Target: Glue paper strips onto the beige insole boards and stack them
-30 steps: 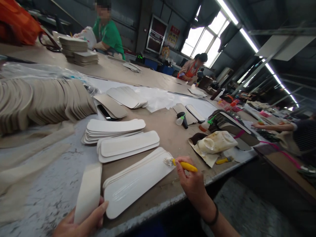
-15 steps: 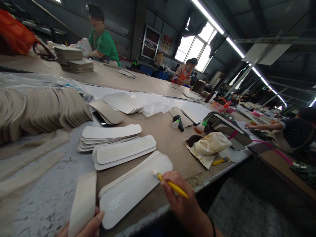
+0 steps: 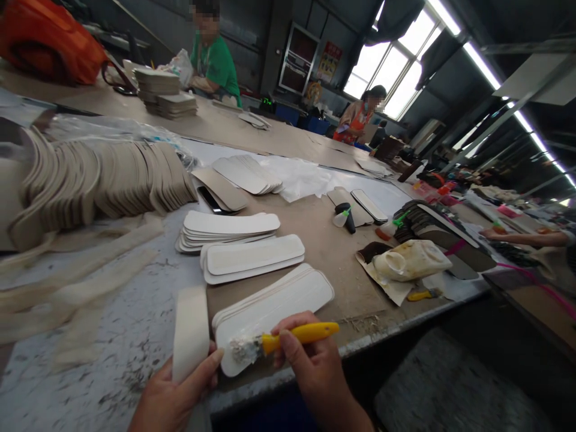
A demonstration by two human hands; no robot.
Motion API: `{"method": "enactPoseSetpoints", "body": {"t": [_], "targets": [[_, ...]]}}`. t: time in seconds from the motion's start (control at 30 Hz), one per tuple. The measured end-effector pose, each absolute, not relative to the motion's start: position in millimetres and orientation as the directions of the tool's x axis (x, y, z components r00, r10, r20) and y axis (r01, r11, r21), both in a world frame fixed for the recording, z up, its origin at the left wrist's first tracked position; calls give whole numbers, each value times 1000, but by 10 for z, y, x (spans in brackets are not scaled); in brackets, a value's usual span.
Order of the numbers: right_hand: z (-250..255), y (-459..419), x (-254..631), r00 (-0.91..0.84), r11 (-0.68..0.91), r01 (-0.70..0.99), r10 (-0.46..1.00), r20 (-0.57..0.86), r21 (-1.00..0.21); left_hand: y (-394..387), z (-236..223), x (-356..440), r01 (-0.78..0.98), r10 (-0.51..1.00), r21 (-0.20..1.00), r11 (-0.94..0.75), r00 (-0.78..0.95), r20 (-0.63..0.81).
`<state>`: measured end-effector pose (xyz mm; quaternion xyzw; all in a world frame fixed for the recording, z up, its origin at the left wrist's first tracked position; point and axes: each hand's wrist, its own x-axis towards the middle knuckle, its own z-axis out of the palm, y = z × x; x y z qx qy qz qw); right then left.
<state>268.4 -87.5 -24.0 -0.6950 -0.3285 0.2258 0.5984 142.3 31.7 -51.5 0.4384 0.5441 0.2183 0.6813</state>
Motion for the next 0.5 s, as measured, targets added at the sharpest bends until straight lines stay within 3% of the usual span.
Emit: {"method": "enactPoseSetpoints", "body": {"t": [0.07,0.27,0.5], "targets": [[-280,-913,2812,701,-111,214,710,73,-970,320,-497,1418,169,767,831,529,322,-554],[-214,-1118,3212,757,-230,520,569,320,-823,299,-452,1425,177,751,813,555,313,-581],[-217,-912,2859,684,-93,330,709,170,-939,326,-559,1408,269,768,813,516,275,-578]]}}
